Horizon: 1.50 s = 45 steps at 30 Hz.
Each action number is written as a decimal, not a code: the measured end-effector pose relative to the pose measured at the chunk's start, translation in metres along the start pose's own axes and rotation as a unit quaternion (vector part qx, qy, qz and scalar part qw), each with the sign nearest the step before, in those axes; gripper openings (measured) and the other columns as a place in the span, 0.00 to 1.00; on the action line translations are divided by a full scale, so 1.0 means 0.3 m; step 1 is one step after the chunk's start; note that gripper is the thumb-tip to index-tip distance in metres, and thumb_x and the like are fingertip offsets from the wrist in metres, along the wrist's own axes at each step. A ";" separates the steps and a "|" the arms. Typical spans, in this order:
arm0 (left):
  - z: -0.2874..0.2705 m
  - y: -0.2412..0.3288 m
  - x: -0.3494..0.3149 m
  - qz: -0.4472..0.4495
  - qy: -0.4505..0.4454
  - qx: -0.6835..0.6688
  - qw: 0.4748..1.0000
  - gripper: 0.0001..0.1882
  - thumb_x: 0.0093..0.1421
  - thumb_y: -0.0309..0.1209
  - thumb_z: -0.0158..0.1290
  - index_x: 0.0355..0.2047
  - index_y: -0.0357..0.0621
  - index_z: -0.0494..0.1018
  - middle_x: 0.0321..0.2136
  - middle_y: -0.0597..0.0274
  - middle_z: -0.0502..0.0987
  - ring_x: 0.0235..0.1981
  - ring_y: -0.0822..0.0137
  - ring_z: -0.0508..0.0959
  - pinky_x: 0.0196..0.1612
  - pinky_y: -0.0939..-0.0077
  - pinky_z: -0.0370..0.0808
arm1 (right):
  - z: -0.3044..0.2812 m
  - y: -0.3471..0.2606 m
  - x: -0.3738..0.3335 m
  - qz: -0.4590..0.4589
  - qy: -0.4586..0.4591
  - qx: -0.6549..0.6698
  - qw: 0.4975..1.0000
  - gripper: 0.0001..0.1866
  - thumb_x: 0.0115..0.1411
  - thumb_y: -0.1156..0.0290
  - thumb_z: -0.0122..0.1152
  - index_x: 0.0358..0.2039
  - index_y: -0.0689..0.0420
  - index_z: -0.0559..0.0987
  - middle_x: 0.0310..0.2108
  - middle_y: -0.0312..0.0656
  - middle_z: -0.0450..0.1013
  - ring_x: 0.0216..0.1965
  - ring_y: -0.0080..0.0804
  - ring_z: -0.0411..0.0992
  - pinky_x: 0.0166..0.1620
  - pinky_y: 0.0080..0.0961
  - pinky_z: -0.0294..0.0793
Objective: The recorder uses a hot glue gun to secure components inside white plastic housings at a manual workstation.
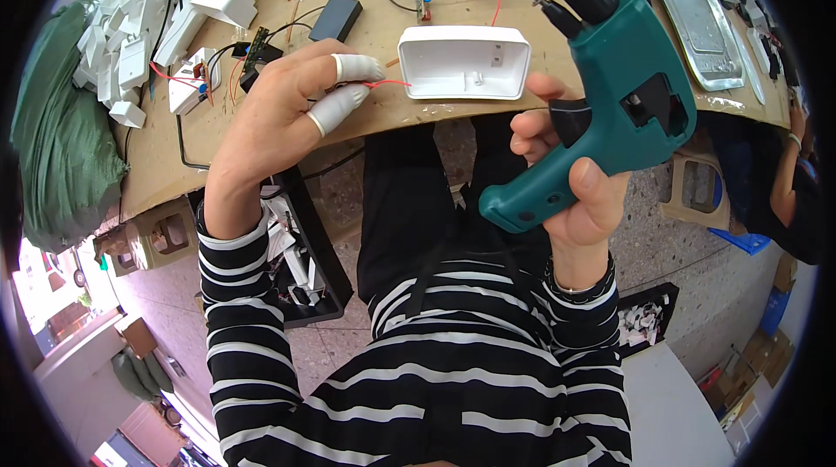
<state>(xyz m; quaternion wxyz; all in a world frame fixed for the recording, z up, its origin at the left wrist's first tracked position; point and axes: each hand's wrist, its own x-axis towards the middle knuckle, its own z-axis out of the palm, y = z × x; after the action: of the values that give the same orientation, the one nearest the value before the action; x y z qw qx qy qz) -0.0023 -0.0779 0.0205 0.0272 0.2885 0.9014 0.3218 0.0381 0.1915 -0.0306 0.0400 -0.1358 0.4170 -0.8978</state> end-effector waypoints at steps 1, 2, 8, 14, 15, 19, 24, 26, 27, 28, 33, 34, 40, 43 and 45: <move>0.006 0.000 -0.004 0.001 0.014 -0.024 1.000 0.11 0.53 0.23 0.52 0.38 0.38 0.73 0.30 0.56 0.74 0.30 0.60 0.74 0.33 0.74 0.70 | -0.002 0.002 -0.001 -0.002 0.002 0.006 1.000 0.35 0.53 0.66 0.59 0.58 0.61 0.56 0.54 0.60 0.57 0.45 0.35 0.69 0.46 0.27 0.72; 0.008 0.002 -0.008 0.001 0.029 -0.047 0.998 0.11 0.52 0.24 0.52 0.37 0.38 0.73 0.31 0.56 0.74 0.31 0.60 0.75 0.33 0.74 0.70 | -0.002 0.003 -0.002 -0.003 0.003 0.013 1.000 0.35 0.53 0.66 0.58 0.58 0.62 0.55 0.54 0.60 0.57 0.45 0.35 0.69 0.46 0.27 0.72; 0.007 0.021 0.000 -0.024 -0.001 -0.044 0.999 0.11 0.49 0.25 0.56 0.35 0.39 0.74 0.30 0.56 0.75 0.30 0.62 0.75 0.33 0.74 0.70 | -0.001 0.012 -0.001 0.000 -0.004 0.020 1.000 0.35 0.54 0.67 0.58 0.59 0.61 0.54 0.54 0.60 0.56 0.46 0.35 0.69 0.47 0.27 0.72; 0.023 0.004 -0.005 0.041 0.083 -0.026 0.995 0.10 0.48 0.22 0.56 0.33 0.40 0.76 0.30 0.60 0.74 0.28 0.66 0.74 0.31 0.76 0.69 | 0.014 0.013 0.008 -0.005 -0.003 0.006 1.000 0.35 0.54 0.68 0.57 0.59 0.60 0.53 0.54 0.60 0.56 0.46 0.36 0.69 0.46 0.26 0.73; 0.025 0.003 -0.006 0.041 0.083 -0.026 0.995 0.10 0.48 0.22 0.56 0.33 0.40 0.76 0.30 0.60 0.74 0.28 0.66 0.74 0.31 0.76 0.69 | 0.014 0.013 0.010 -0.006 -0.003 0.005 1.000 0.35 0.54 0.68 0.57 0.59 0.60 0.53 0.54 0.60 0.56 0.46 0.36 0.69 0.46 0.26 0.73; 0.035 0.009 -0.008 0.039 0.094 -0.012 0.995 0.11 0.48 0.21 0.56 0.35 0.40 0.76 0.28 0.61 0.73 0.27 0.66 0.73 0.30 0.76 0.68 | 0.018 0.008 0.020 -0.018 0.013 -0.015 1.000 0.36 0.55 0.68 0.57 0.61 0.57 0.51 0.57 0.60 0.52 0.48 0.37 0.68 0.45 0.24 0.74; 0.073 0.033 0.006 0.074 0.130 0.002 0.989 0.12 0.48 0.21 0.57 0.36 0.41 0.76 0.27 0.60 0.73 0.27 0.65 0.72 0.30 0.77 0.68 | 0.020 0.013 0.034 -0.030 0.033 -0.020 0.999 0.36 0.56 0.68 0.55 0.61 0.55 0.50 0.59 0.59 0.49 0.55 0.41 0.63 0.49 0.28 0.72; 0.094 0.067 0.007 0.051 0.141 0.034 0.988 0.13 0.46 0.21 0.58 0.35 0.41 0.76 0.26 0.60 0.74 0.27 0.64 0.73 0.29 0.76 0.69 | 0.028 0.016 0.038 -0.002 0.044 -0.016 0.999 0.35 0.57 0.69 0.53 0.61 0.56 0.49 0.59 0.59 0.49 0.59 0.45 0.57 0.55 0.33 0.66; 0.113 0.078 0.012 0.054 0.140 0.031 0.988 0.13 0.46 0.21 0.58 0.35 0.41 0.76 0.26 0.60 0.74 0.27 0.64 0.73 0.29 0.76 0.69 | 0.040 0.020 0.041 -0.004 0.047 -0.019 0.999 0.35 0.57 0.69 0.53 0.61 0.56 0.49 0.59 0.59 0.49 0.59 0.45 0.57 0.55 0.33 0.66; 0.140 0.086 0.016 0.063 0.189 0.021 0.980 0.12 0.44 0.23 0.58 0.33 0.42 0.76 0.25 0.61 0.74 0.26 0.62 0.73 0.28 0.73 0.67 | 0.057 0.026 0.045 -0.007 0.084 0.008 0.996 0.33 0.55 0.72 0.54 0.60 0.58 0.53 0.56 0.57 0.54 0.56 0.47 0.60 0.55 0.36 0.66; 0.237 0.102 0.051 0.095 0.306 0.070 0.945 0.10 0.41 0.24 0.58 0.28 0.41 0.75 0.24 0.63 0.73 0.25 0.63 0.72 0.28 0.71 0.65 | 0.071 0.055 0.071 0.000 0.096 -0.010 0.995 0.33 0.56 0.72 0.52 0.60 0.57 0.51 0.57 0.58 0.53 0.60 0.49 0.54 0.61 0.38 0.56; 0.247 0.105 0.056 0.087 0.314 0.088 0.941 0.09 0.41 0.25 0.58 0.26 0.40 0.75 0.23 0.64 0.72 0.23 0.64 0.72 0.28 0.72 0.63 | 0.072 0.065 0.079 -0.004 0.097 -0.004 0.995 0.32 0.56 0.73 0.51 0.60 0.58 0.52 0.57 0.57 0.54 0.60 0.48 0.54 0.61 0.38 0.56; 0.293 0.108 0.080 0.070 0.371 0.169 0.910 0.10 0.39 0.27 0.60 0.25 0.44 0.75 0.20 0.68 0.69 0.19 0.68 0.68 0.28 0.72 0.56 | 0.056 0.058 0.100 -0.002 0.088 -0.003 0.996 0.32 0.56 0.71 0.53 0.59 0.59 0.53 0.57 0.57 0.53 0.59 0.48 0.56 0.59 0.37 0.59; 0.285 0.116 0.057 0.053 0.376 0.172 0.909 0.10 0.39 0.27 0.60 0.25 0.45 0.75 0.18 0.69 0.68 0.17 0.69 0.66 0.27 0.72 0.53 | 0.035 0.034 0.084 -0.014 0.073 0.013 0.997 0.32 0.54 0.74 0.55 0.58 0.60 0.56 0.55 0.55 0.57 0.56 0.49 0.60 0.56 0.37 0.63; 0.288 0.125 0.044 0.050 0.371 0.162 0.913 0.10 0.39 0.27 0.61 0.25 0.45 0.75 0.18 0.69 0.68 0.16 0.69 0.66 0.27 0.72 0.53 | 0.013 0.018 0.072 -0.029 0.077 0.031 0.996 0.31 0.52 0.77 0.56 0.56 0.61 0.59 0.52 0.53 0.61 0.53 0.49 0.64 0.53 0.38 0.67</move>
<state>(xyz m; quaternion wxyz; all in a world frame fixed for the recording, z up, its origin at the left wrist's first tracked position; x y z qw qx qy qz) 0.0257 0.0015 -0.0239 -0.3721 0.1932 0.8709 0.2563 0.0182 0.1812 -0.0277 -0.0145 -0.0772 0.3868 -0.9188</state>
